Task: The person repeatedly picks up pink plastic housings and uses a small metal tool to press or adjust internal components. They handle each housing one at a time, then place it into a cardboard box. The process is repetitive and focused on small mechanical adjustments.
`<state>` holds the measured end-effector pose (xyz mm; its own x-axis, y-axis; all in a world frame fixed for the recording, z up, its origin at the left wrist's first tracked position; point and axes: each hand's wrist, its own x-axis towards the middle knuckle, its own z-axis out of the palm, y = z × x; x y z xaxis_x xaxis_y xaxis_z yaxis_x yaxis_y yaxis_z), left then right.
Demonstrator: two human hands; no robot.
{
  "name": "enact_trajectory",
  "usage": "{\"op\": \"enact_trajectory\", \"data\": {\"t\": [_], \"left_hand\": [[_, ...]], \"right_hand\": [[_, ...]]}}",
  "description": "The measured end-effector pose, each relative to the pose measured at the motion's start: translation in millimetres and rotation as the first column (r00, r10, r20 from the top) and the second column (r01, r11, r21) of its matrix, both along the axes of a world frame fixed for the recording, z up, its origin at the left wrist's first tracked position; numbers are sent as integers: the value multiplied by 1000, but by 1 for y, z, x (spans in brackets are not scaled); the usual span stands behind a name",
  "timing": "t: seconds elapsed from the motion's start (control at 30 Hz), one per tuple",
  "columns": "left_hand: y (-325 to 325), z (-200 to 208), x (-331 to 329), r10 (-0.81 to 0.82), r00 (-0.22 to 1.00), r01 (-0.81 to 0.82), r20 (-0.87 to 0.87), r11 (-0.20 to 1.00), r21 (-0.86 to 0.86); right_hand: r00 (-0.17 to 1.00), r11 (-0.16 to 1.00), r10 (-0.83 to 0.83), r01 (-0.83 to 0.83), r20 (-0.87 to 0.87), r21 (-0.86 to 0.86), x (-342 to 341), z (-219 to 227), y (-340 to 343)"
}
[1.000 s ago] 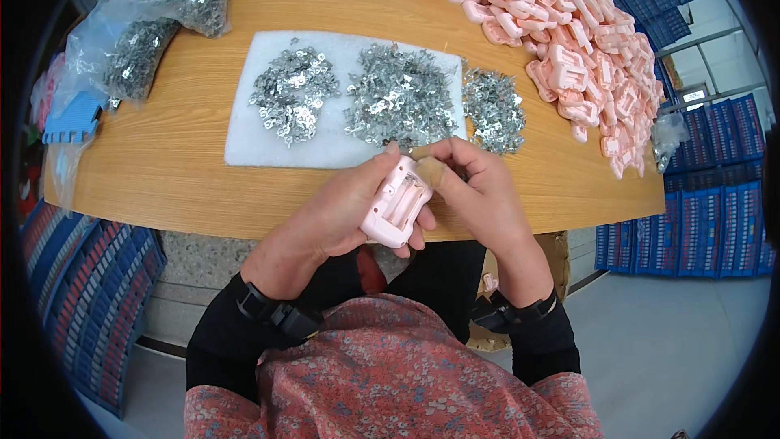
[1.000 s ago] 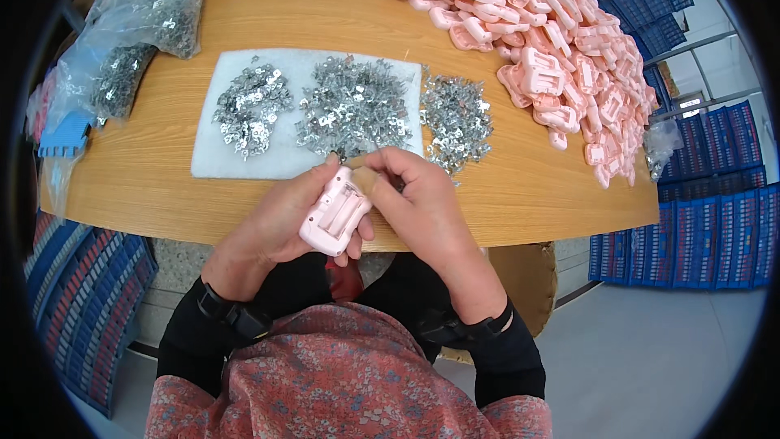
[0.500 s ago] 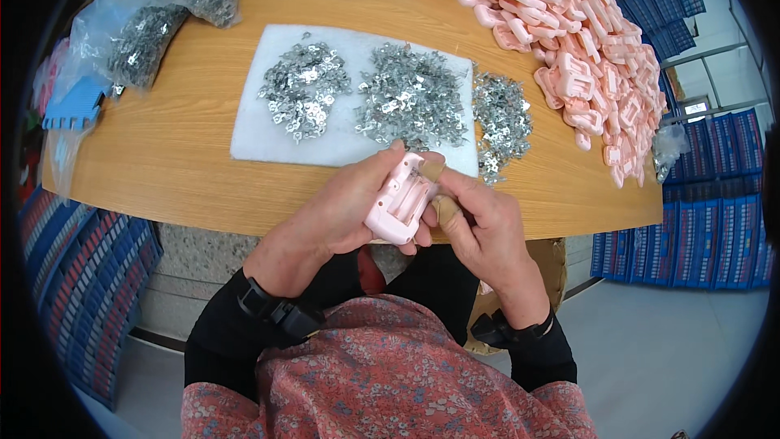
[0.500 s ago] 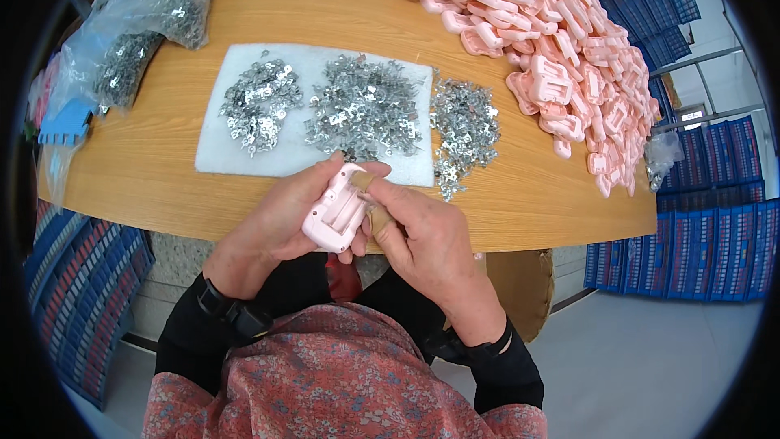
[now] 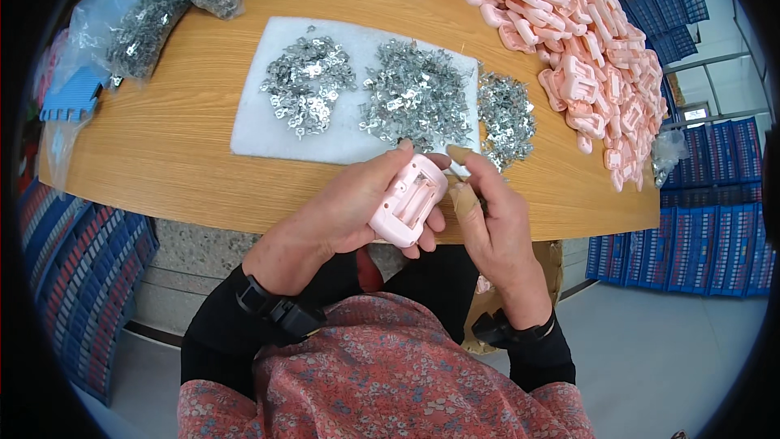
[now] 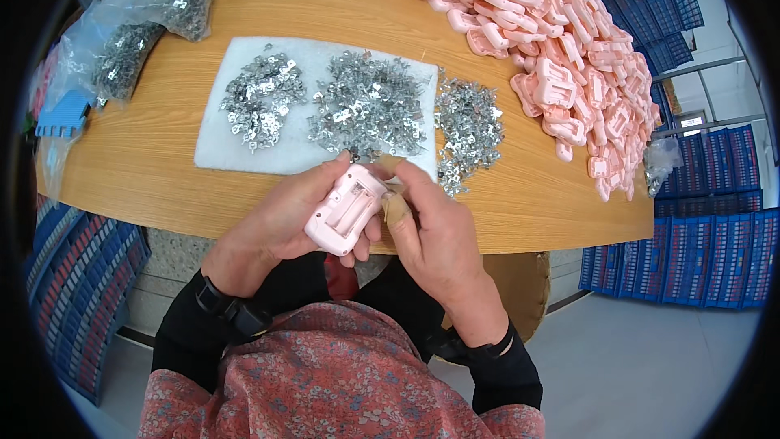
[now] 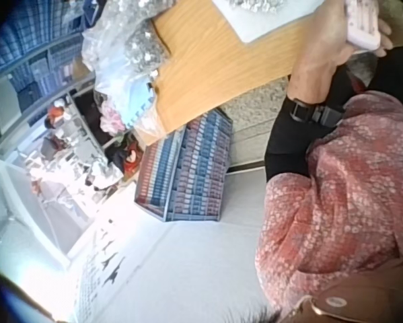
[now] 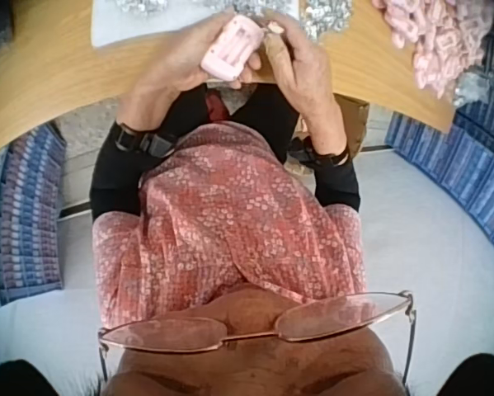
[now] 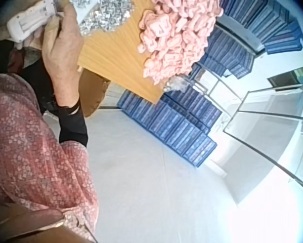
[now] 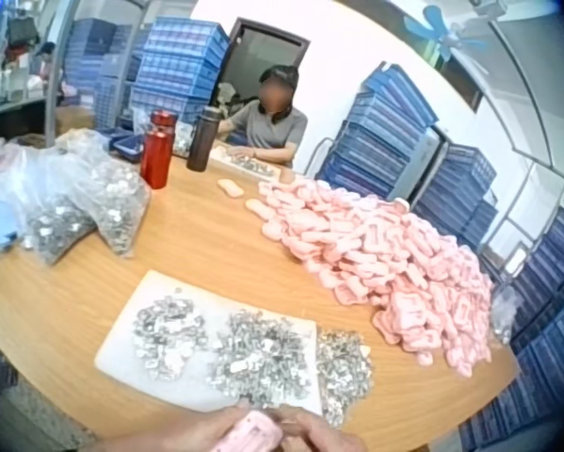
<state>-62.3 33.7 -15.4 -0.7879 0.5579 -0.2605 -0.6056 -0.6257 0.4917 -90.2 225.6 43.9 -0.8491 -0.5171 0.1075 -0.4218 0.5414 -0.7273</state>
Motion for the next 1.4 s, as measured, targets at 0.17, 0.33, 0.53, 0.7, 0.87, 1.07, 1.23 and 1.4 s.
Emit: {"op": "enact_trajectory", "data": {"t": [0.17, 0.33, 0.53, 0.7, 0.87, 1.07, 1.23, 1.4], "left_hand": [[3, 7, 3, -15, 996, 12, -92, 999, -33], [7, 20, 16, 62, 988, -96, -142, 962, -254], [8, 22, 24, 15, 850, -353, -526, 757, -549], [7, 38, 21, -345, 687, -532, -640, 361, -766], [8, 24, 25, 10, 827, -416, -562, 683, -600], [2, 24, 31, 170, 982, -168, -81, 985, 34], [4, 17, 38, 115, 992, -108, -54, 986, 126], [-7, 15, 44, 46, 993, -52, -107, 997, -48]], "right_hand": [[913, 948, 5, 126, 408, -293, 1, -13, -3], [729, 882, 54, 285, 682, -375, -3, -2, 0], [713, 881, 41, 305, 700, -362, -1, -2, 4], [724, 887, 45, 287, 688, -361, 5, -2, 6], [767, 817, 64, 328, 639, -474, 10, 1, 9], [889, 811, 73, 211, 451, -546, 12, -8, -6], [898, 894, 44, 161, 439, -419, 3, -5, -7], [888, 927, 77, 104, 453, -360, -2, -8, 7]]}}
